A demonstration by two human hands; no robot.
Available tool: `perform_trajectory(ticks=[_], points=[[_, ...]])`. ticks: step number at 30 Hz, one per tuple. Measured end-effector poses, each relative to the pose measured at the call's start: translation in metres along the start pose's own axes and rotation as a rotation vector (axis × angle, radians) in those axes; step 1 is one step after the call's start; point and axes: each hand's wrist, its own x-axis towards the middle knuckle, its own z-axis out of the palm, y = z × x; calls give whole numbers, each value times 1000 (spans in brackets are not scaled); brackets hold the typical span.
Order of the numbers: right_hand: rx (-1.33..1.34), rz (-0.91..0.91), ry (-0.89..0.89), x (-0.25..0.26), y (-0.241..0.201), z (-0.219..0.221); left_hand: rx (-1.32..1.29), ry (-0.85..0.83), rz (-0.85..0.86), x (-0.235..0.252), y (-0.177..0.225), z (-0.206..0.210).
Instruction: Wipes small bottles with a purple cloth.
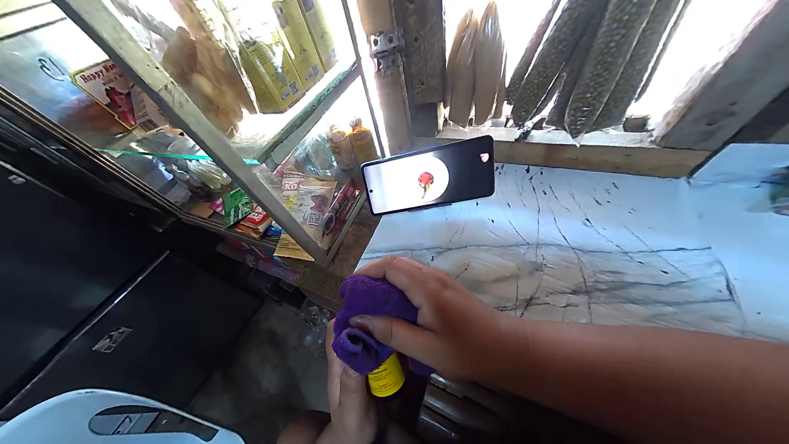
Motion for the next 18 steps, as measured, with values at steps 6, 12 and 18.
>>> perform_trajectory(ticks=[6, 12, 18], points=[[15, -21, 40, 3, 3, 0, 229, -70, 60, 13, 7, -6], [20, -4, 47, 4, 3, 0, 277, -79, 115, 17, 7, -4], [36, 2, 69, 4, 2, -1, 161, -100, 89, 18, 7, -3]])
